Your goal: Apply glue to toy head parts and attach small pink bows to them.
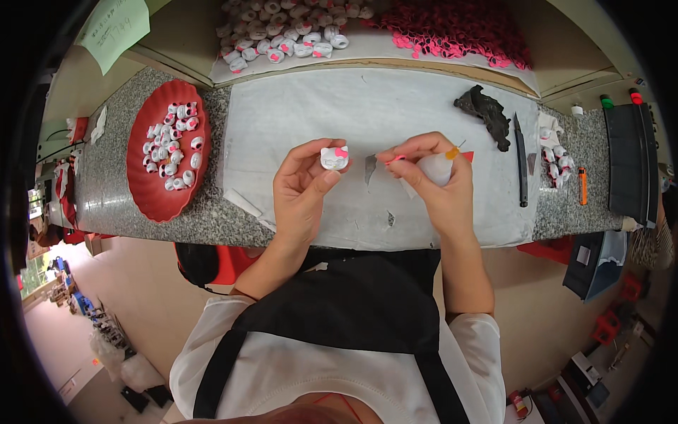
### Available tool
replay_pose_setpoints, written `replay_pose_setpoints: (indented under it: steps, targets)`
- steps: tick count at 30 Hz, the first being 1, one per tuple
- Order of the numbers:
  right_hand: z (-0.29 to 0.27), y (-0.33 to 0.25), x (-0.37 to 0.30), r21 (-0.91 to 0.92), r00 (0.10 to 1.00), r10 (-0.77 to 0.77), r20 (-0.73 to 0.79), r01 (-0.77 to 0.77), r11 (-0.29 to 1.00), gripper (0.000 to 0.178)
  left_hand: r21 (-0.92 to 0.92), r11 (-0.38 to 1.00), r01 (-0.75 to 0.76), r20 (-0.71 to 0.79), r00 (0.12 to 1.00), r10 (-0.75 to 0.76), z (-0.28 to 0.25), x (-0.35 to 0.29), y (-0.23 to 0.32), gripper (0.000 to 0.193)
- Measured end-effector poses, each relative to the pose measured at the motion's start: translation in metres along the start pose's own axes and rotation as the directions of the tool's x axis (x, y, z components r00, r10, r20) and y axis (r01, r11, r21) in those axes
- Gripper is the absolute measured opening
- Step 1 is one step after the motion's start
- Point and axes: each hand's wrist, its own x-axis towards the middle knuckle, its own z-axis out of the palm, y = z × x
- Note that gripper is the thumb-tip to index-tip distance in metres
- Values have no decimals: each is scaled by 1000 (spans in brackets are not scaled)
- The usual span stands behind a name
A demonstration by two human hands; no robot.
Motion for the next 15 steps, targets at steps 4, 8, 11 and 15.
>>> replay_pose_setpoints:
  steps: [4,8,11,15]
  targets:
    - [1,10,-15,92,1000,-8,-1,8,996,8,106,993,-44,27,999,41,2,-3,0,33]
    - [6,9,-23,152,999,40,25,-43,987,9,279,953,-120,102,990,95,3,-3,-1,32]
    - [10,12,-23,168,999,44,30,-48,985,10,336,927,-166,127,983,130,3,-4,-4,30]
    - [10,17,-22,163,995,85,48,-91,982,11,371,901,-225,120,974,194,4,-3,-7,29]
